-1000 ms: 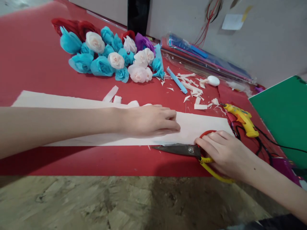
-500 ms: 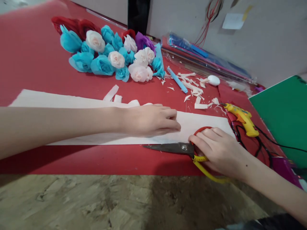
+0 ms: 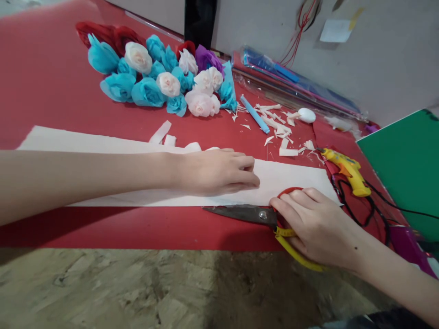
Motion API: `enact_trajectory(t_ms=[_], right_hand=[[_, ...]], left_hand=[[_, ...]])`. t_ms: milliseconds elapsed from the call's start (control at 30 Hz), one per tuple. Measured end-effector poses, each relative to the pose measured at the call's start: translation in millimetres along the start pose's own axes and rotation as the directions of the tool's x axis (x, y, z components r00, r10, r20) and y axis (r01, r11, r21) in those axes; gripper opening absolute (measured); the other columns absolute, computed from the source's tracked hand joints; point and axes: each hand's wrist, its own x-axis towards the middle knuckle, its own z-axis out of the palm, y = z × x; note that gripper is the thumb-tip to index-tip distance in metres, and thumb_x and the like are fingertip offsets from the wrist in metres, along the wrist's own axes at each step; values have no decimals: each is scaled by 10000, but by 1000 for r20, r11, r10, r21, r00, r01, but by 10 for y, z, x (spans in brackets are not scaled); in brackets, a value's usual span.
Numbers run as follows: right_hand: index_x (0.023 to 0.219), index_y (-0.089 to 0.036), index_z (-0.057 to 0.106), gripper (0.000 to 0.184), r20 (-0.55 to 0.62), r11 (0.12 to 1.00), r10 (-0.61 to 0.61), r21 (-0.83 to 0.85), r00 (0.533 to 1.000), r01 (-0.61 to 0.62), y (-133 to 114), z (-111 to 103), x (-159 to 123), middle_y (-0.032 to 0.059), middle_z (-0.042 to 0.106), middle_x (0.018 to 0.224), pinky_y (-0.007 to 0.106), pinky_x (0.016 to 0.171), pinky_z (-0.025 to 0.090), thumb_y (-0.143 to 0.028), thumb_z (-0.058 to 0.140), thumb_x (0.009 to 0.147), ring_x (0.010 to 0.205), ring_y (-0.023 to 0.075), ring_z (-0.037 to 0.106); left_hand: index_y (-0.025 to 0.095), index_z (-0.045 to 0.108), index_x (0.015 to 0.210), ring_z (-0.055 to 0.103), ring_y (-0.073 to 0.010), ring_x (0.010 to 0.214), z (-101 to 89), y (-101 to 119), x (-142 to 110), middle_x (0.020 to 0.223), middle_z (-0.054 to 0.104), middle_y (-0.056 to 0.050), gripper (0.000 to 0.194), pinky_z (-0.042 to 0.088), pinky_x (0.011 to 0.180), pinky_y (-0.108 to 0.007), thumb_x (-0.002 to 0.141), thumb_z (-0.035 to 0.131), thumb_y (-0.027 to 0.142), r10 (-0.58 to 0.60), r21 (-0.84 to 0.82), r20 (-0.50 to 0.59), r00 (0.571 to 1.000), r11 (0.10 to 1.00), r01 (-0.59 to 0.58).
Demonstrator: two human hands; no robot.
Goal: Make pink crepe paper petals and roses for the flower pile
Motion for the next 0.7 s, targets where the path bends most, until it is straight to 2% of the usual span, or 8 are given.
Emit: enact_trajectory(t_ms=[300, 400, 600, 700], right_hand=[[937, -74, 623, 315, -4, 999, -28, -15, 1000, 28, -41, 46, 167, 121, 610, 782, 345, 673, 324, -175, 458, 689, 723, 265, 470], [916, -74, 622, 281, -23, 998, -55, -31, 998, 55, -23, 56, 193, 113, 602, 756, 344, 653, 322, -162, 451, 711, 705, 260, 468], [826, -90, 620, 239, -119, 989, -139, -75, 983, 131, -7, 88, 169, 55, 543, 614, 314, 601, 301, -62, 383, 845, 597, 206, 432], [823, -85, 619, 251, -115, 990, -139, -50, 984, 134, -42, 74, 140, 62, 552, 615, 313, 606, 303, -46, 371, 835, 592, 205, 436]], left_hand=[[204, 608, 1144, 543, -183, 735, 9, -22, 11, 981, 606, -100, 307, 360, 617, -298, 960, 369, 263, 6, -14, -1, 1000, 1000, -6], [207, 609, 1139, 544, -180, 740, 9, -26, 10, 986, 608, -95, 301, 355, 618, -294, 962, 373, 265, 7, -11, -4, 1000, 1000, -7], [201, 605, 1145, 544, -183, 751, 13, -15, -6, 982, 608, -92, 301, 362, 643, -299, 965, 374, 270, 16, -17, -2, 1000, 1000, -16], [208, 599, 1152, 545, -185, 765, 17, -14, -8, 982, 609, -91, 305, 363, 650, -299, 969, 365, 276, 19, -17, -3, 1000, 1000, -19]])
